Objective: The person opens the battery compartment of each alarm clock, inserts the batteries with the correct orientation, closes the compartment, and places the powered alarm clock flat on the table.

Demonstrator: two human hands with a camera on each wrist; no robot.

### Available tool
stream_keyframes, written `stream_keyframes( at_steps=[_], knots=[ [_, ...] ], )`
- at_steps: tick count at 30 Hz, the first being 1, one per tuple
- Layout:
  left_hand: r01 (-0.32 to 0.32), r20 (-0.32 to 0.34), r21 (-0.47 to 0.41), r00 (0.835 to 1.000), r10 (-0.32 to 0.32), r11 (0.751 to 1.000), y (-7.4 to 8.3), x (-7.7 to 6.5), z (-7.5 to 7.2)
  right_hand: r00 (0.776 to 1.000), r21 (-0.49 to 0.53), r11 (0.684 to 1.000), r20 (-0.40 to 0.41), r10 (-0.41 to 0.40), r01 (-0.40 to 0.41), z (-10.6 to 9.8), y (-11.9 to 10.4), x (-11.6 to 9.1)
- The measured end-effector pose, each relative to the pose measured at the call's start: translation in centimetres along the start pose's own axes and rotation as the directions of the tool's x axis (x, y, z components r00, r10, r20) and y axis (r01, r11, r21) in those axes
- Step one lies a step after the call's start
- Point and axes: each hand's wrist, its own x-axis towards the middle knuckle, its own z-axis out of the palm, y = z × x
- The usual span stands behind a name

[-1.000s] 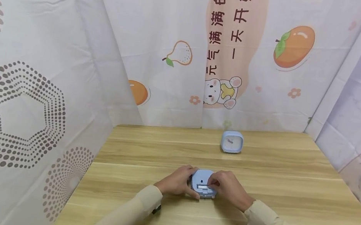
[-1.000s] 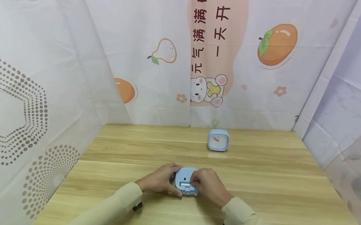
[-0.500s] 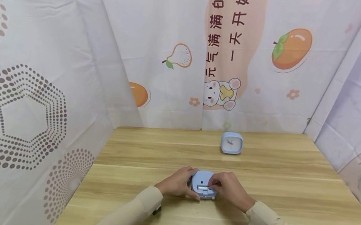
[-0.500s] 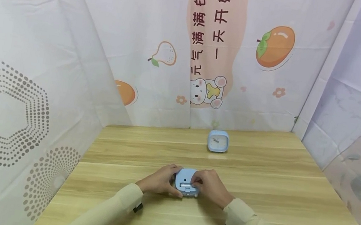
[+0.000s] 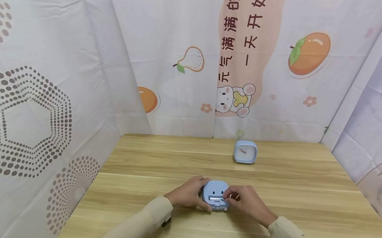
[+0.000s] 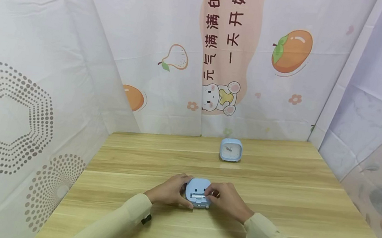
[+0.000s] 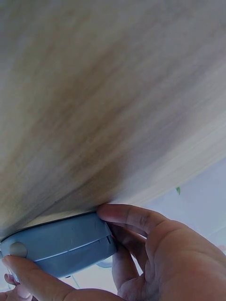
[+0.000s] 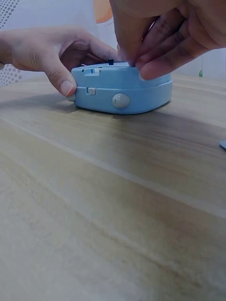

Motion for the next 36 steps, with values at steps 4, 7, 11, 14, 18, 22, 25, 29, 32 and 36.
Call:
stream_keyframes(
  at_steps=[4,7,11,14,18,22,25,29,32,36],
  knots=[
    [-0.008,-0.004,0.017,1.000,0.008,1.000,-0.1,0.1,0.1,1.000,-0.022,1.000,-0.026,0.008,-0.009,-0.2,0.0,-0.4],
    [-0.007,-0.005,0.019,1.000,0.007,1.000,-0.2,0.1,0.2,0.999,-0.045,0.999,-0.051,0.013,-0.015,-0.4,0.3,-0.8],
    [-0.003,-0.005,0.008,1.000,0.003,1.000,-0.2,0.1,0.2,0.997,-0.054,0.999,-0.079,-0.002,-0.002,-0.7,0.8,-1.2],
    [0.004,-0.006,-0.001,1.000,-0.004,1.000,-0.1,0.1,0.2,0.996,-0.057,0.998,-0.089,-0.022,0.017,-0.8,1.2,-1.4],
    [0.011,-0.005,-0.007,1.000,-0.011,1.000,0.0,0.1,0.2,0.997,-0.061,0.998,-0.076,0.004,-0.009,-0.9,1.5,-1.7],
    [0.009,-0.005,-0.010,1.000,-0.009,1.000,0.0,0.1,0.2,0.997,-0.065,0.996,-0.057,0.054,-0.058,-1.1,1.6,-2.0],
    [0.009,-0.007,-0.016,1.000,-0.009,1.000,0.0,0.0,0.2,0.996,-0.071,0.995,-0.058,0.068,-0.072,-1.3,1.8,-2.2],
    [0.012,-0.009,-0.029,1.000,-0.013,0.999,0.1,0.0,0.2,0.995,-0.083,0.993,-0.066,0.081,-0.086,-1.4,2.1,-2.6],
    [0.011,-0.012,-0.035,1.000,-0.011,0.999,0.1,-0.1,0.2,0.994,-0.087,0.992,-0.073,0.086,-0.093,-1.6,2.3,-2.9],
    [0.010,-0.014,-0.041,1.000,-0.010,0.999,0.2,-0.2,0.1,0.993,-0.090,0.991,-0.076,0.093,-0.100,-1.9,2.5,-3.2]
  ],
)
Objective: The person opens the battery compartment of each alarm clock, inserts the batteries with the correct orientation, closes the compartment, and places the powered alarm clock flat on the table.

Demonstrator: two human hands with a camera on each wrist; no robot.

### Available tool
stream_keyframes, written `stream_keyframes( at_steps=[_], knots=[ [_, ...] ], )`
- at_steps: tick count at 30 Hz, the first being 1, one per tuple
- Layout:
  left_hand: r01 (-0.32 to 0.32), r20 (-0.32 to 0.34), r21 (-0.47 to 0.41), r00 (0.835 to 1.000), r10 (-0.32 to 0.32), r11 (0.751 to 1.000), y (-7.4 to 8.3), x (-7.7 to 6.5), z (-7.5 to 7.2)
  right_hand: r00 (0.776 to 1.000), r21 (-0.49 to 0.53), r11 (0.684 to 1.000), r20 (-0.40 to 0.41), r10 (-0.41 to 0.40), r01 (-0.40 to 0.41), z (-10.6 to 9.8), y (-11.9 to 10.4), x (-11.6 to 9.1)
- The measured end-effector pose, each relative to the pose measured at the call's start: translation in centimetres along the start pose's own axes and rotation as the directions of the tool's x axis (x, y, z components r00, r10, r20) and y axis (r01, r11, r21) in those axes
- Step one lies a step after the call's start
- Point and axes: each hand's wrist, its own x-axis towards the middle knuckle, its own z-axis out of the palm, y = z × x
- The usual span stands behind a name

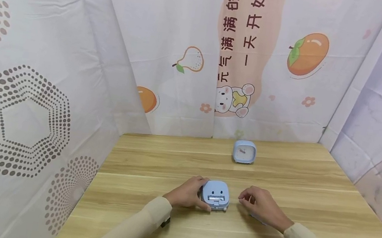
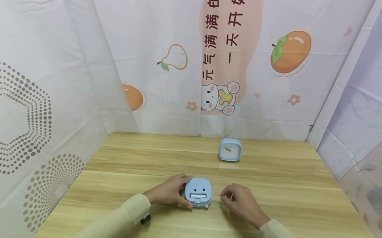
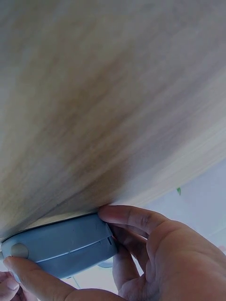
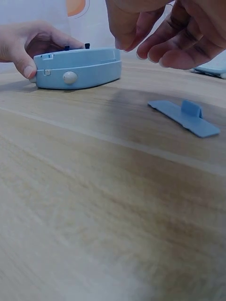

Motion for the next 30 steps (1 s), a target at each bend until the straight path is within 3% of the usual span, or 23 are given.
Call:
stream_keyframes(
  at_steps=[30],
  knots=[
    [0.017,0.004,0.011,1.000,-0.017,1.000,0.0,0.1,0.0,0.991,0.023,0.993,0.070,0.116,-0.118,-0.9,2.4,-2.1]
  ],
)
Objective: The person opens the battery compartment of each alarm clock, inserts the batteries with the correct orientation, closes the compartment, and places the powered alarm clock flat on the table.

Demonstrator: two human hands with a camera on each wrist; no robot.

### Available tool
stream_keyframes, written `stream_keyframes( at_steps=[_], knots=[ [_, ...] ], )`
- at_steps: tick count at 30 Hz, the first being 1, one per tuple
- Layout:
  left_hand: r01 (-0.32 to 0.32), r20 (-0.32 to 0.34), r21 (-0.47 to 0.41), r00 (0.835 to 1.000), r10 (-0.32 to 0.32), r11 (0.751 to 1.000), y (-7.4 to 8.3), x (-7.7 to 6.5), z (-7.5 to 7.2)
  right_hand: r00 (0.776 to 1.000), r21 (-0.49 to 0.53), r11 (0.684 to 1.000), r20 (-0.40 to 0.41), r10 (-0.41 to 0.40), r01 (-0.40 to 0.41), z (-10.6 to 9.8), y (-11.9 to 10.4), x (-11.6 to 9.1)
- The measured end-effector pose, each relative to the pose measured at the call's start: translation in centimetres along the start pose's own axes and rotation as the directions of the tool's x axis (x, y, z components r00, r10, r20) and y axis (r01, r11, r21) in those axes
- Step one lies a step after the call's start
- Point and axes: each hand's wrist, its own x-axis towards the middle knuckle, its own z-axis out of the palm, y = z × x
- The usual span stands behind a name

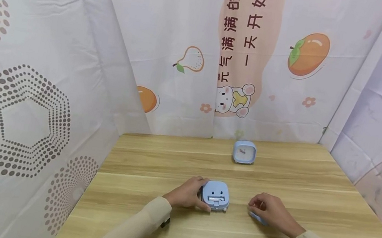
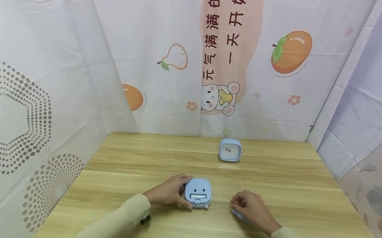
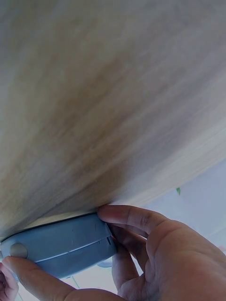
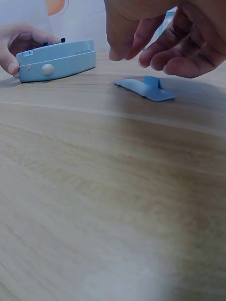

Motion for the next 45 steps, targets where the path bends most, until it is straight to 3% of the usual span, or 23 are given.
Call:
stream_keyframes(
  at_steps=[12,30,45],
  knots=[
    [-0.002,-0.001,-0.004,1.000,0.002,1.000,-0.1,0.1,0.0,1.000,-0.022,1.000,-0.002,-0.001,0.001,-0.5,1.0,-1.0],
    [0.008,0.002,0.000,1.000,-0.008,1.000,-0.2,0.1,0.1,0.997,0.020,1.000,0.072,-0.018,0.016,-0.8,1.7,-1.4],
    [0.011,0.004,-0.005,1.000,-0.011,1.000,0.0,0.0,0.0,0.997,-0.018,0.998,0.027,-0.065,0.066,-1.0,1.3,-1.3]
  ],
)
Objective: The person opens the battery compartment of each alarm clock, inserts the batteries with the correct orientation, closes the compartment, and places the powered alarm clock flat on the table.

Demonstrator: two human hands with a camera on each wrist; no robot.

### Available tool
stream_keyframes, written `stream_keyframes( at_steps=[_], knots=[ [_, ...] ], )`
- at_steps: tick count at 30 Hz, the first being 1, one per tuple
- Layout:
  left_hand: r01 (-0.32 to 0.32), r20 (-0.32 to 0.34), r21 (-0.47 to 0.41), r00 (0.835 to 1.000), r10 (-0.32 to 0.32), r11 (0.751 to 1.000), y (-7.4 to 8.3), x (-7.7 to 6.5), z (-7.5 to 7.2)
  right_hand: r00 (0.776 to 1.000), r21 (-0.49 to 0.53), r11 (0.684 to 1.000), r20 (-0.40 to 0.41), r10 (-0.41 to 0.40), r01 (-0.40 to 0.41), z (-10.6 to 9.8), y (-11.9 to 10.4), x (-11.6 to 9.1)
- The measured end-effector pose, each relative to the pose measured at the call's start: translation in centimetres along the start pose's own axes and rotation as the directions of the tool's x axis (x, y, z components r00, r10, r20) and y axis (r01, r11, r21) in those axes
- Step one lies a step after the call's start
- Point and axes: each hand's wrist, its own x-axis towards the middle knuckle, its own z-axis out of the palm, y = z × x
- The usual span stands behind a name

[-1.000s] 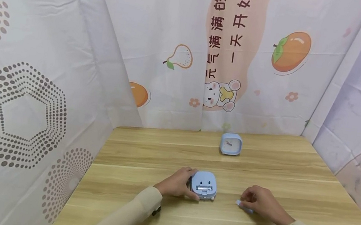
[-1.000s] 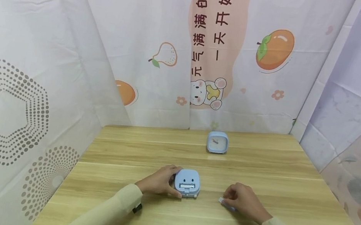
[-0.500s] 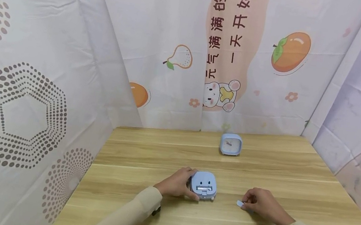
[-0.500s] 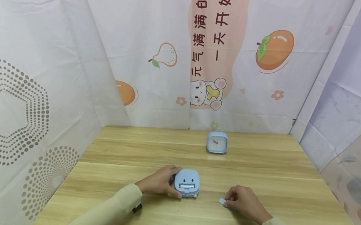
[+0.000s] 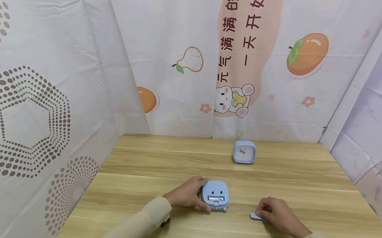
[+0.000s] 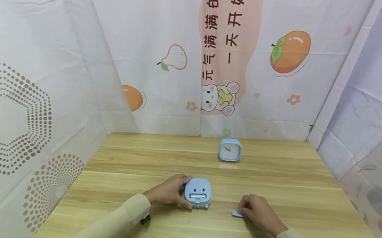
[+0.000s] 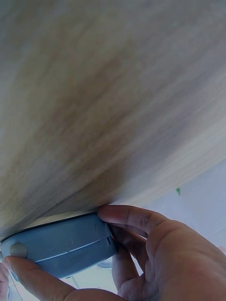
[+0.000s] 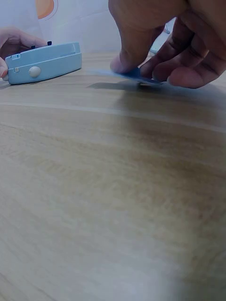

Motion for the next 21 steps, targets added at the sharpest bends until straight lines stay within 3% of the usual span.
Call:
stream_keyframes(
  at_steps=[9,21],
  knots=[
    [-0.001,0.004,0.002,1.000,0.001,1.000,-0.18,0.11,0.15,0.999,0.030,0.998,-0.020,0.048,-0.047,0.02,-0.51,0.37],
    [0.002,0.008,0.005,1.000,-0.002,1.000,-0.09,0.00,0.02,0.996,0.039,0.998,0.072,0.051,-0.054,0.20,-0.73,0.25]
  ],
)
